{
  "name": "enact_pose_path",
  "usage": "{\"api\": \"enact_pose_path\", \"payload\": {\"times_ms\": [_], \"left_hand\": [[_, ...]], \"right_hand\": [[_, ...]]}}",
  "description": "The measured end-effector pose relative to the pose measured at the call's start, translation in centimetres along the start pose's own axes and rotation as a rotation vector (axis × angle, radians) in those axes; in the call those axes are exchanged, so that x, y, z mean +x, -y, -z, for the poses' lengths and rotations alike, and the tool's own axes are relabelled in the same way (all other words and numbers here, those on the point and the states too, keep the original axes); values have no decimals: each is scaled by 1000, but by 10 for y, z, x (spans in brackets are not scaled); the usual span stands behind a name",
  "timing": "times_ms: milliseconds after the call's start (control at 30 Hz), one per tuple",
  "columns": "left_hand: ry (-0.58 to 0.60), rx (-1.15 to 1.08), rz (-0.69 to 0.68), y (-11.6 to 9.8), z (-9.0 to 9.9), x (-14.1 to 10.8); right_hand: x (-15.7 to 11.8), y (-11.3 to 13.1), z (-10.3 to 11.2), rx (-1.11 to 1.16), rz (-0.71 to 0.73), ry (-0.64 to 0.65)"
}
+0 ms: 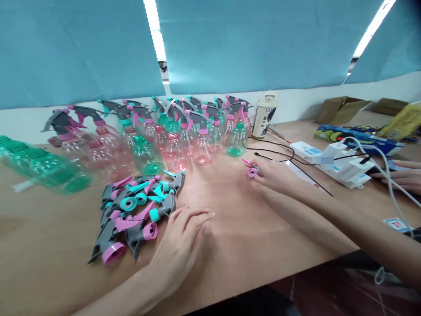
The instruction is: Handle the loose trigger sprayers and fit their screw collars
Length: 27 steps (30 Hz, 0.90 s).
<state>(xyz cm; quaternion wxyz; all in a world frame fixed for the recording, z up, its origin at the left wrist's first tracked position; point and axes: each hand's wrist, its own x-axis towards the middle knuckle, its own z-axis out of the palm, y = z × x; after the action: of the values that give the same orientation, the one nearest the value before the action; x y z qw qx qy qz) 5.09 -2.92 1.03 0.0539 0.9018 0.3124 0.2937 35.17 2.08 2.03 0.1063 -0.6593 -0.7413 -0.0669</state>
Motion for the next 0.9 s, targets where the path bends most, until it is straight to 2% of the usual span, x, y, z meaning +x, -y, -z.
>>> {"api": "enact_pose_path", "payload": {"times_ms": [133,233,333,433,567,733,900], "left_hand": [[-45,31,6,6,1,-3],[-53,48,3,9,8,-7],[-51,68,-7,13,22,-16],[-119,103,-15,19,38,-30],[-181,191,-6,31,65,-56],[-138,270,161,51,97,-96],[-90,274,263,62,109,-124]], "right_hand": [[-18,26,5,38,32,-38],[-31,51,-1,145,140,-38],[-37,79,-10,304,318,-45],[-33,105,-18,389,486,-47],[-22,138,-24,466,604,-76],[-11,174,-25,554,698,-164],[-9,201,-24,571,785,-169]]}}
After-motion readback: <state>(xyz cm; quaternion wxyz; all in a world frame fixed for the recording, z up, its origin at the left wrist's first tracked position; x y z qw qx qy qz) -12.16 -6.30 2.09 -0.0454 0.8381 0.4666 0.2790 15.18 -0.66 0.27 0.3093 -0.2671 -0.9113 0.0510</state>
